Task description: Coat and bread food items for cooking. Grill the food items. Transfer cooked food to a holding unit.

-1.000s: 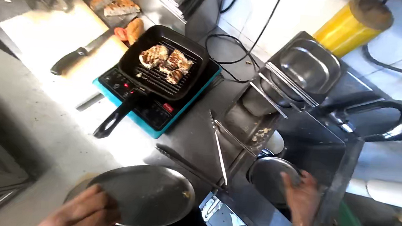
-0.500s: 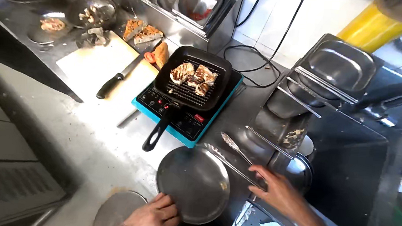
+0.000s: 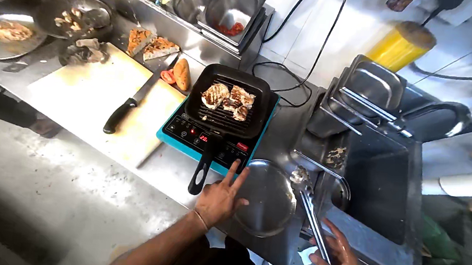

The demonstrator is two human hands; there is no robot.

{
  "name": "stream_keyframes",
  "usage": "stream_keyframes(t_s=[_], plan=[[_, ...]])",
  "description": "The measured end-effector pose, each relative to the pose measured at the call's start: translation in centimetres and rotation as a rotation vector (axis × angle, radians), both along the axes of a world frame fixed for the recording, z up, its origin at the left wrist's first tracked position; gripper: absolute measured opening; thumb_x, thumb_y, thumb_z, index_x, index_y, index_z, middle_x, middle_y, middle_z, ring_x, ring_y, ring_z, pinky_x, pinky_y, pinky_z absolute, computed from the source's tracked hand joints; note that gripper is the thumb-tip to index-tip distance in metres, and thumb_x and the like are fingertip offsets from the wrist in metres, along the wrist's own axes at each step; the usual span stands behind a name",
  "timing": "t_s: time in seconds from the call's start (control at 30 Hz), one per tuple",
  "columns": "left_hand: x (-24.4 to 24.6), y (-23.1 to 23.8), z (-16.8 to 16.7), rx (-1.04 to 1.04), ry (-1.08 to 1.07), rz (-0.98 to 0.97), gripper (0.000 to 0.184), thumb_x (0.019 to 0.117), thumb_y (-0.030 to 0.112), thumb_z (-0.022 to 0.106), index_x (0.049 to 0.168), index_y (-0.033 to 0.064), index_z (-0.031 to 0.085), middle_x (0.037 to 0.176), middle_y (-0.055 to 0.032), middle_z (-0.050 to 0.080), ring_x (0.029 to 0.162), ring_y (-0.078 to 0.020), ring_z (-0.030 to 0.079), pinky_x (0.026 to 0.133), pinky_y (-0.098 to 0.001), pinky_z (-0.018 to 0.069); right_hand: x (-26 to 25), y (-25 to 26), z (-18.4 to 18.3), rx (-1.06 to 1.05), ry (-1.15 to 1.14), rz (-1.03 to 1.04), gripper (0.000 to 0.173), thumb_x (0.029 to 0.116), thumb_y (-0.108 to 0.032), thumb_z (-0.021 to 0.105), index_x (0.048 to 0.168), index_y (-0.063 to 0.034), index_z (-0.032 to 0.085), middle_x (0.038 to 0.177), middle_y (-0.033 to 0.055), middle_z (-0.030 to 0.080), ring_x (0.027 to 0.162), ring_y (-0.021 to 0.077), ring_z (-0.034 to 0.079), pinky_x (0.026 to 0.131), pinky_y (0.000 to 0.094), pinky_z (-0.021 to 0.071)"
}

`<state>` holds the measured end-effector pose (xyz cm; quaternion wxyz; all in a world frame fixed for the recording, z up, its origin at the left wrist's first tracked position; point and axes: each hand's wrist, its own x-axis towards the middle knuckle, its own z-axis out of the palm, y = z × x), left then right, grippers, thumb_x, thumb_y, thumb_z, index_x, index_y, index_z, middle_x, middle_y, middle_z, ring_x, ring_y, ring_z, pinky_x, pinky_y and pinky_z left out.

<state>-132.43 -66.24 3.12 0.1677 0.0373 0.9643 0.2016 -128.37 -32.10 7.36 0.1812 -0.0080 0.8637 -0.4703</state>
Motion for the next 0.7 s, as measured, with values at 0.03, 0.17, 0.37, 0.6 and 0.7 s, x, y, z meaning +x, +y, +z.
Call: stream_keyframes(t_s=[0.03, 0.17, 0.37, 0.6, 0.7], plan=[[-0.4, 0.0, 0.4, -0.014, -0.056, -0.017, 0.082, 0.0993, 0.063, 0.052, 0.166, 0.0315, 0.016, 0.173, -0.0045, 0.008, 0.082, -0.0269, 0.071, 0.068, -0.0467, 0.0592, 0.5, -0.3, 0.0, -0.018, 0.002, -0.010, 0.095, 0.0812, -0.028, 0.082, 0.159, -0.0051, 0.031, 0.113, 0.0070, 0.072, 0.087, 0.0151, 0.071, 0.073, 0.0332, 0.0613], [-0.4, -0.3, 0.8, -0.022, -0.048, -0.046, 0.082, 0.0994, 0.061, 0.054, 0.166, 0.0292, 0.017, 0.173, -0.0056, 0.004, 0.085, -0.0260, 0.071, 0.069, -0.0445, 0.0592, 1.6, -1.1, 0.2, -0.086, 0.028, -0.052, 0.097, 0.0816, -0.026, 0.080, 0.159, -0.0007, 0.027, 0.111, 0.0082, 0.072, 0.080, 0.0138, 0.069, 0.068, 0.0309, 0.0600], [-0.8, -0.6, 1.0, -0.010, -0.112, -0.044, 0.083, 0.1008, 0.058, 0.054, 0.166, 0.0270, 0.012, 0.173, -0.0086, -0.006, 0.094, -0.0288, 0.070, 0.075, -0.0449, 0.0589, 1.5, -1.5, -0.1, -0.188, 0.042, -0.007, 0.106, 0.0858, -0.034, 0.077, 0.159, 0.0088, 0.013, 0.114, 0.0101, 0.069, 0.075, 0.0109, 0.067, 0.066, 0.0290, 0.0593], [-0.2, -0.9, 2.0, 0.122, -0.072, -0.056, 0.079, 0.1029, 0.052, 0.054, 0.166, 0.0219, 0.016, 0.172, -0.0124, -0.004, 0.102, -0.0342, 0.069, 0.080, -0.0492, 0.0585, 0.3, -2.2, 0.3, -0.229, 0.074, 0.067, 0.102, 0.0932, -0.050, 0.069, 0.152, 0.0168, 0.018, 0.113, 0.0086, 0.067, 0.074, 0.0071, 0.065, 0.064, 0.0256, 0.0579], [2.0, -1.0, 1.9, 0.220, 0.276, -0.060, 0.061, 0.1034, 0.046, 0.055, 0.155, 0.0167, 0.044, 0.167, -0.0128, 0.028, 0.107, -0.0308, 0.070, 0.082, -0.0456, 0.0599, -0.6, -2.8, 0.7, -0.148, 0.107, 0.037, 0.081, 0.0989, -0.042, 0.062, 0.145, 0.0176, 0.033, 0.107, 0.0093, 0.068, 0.069, 0.0060, 0.062, 0.061, 0.0242, 0.0557]])
